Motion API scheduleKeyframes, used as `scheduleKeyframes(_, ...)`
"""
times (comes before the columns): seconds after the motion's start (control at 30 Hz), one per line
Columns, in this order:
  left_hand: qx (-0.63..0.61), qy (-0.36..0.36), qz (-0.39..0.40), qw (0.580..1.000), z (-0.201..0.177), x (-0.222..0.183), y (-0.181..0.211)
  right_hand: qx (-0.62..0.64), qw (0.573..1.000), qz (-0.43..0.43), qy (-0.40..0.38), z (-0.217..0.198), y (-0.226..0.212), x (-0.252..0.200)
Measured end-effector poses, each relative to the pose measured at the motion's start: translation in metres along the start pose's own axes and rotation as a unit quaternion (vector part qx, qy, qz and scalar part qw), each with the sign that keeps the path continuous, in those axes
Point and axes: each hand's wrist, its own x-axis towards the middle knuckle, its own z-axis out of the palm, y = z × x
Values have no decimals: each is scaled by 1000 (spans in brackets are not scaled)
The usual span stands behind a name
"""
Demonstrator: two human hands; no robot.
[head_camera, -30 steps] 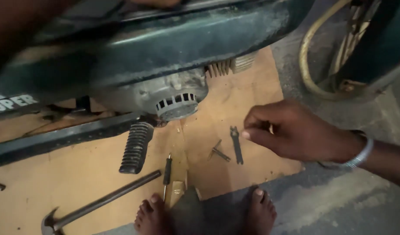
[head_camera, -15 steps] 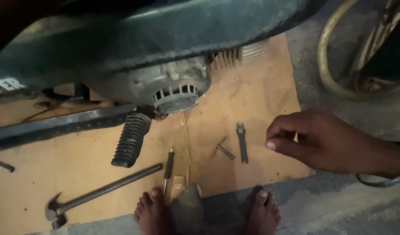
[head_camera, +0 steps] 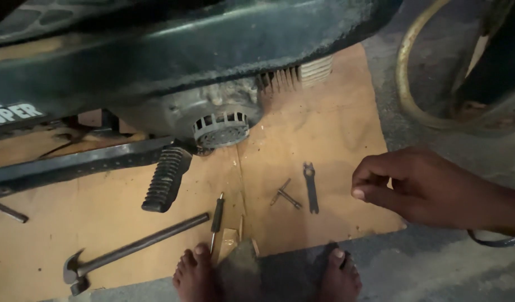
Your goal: Repairing the body panels and screws of a moped using various hand tools.
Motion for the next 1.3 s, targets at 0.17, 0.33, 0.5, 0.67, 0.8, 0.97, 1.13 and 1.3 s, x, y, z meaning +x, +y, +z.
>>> scheduleKeyframes(0.17,-7,8,-28,1000,22,1,-5,15,1000,19,-12,-4,-4,-4)
scheduleKeyframes(0.33,-1,24,-33,999,19,-2,-3,54,998,-22,8,-2,21,2)
scheduleKeyframes(0.5,-2,54,-5,999,19,-3,-4,57,998,-12,6,-8,15,0)
scheduleKeyframes(0.67,-7,54,-29,998,35,2,-9,43,991,-108,64,-22,-22,-5)
scheduleKeyframes(0.8,7,28,-28,999,41,0,-10,-204,852,-340,343,-38,-57,-3)
scheduleKeyframes(0.97,-61,78,68,993,-166,57,62,-351,663,-441,492,-93,-124,18)
scheduleKeyframes(1.13,-151,136,349,915,-519,233,103,-367,632,-436,526,-93,-143,53)
scheduleKeyframes(1.3,-147,245,370,884,-506,263,32,-319,685,-407,514,-94,-136,48)
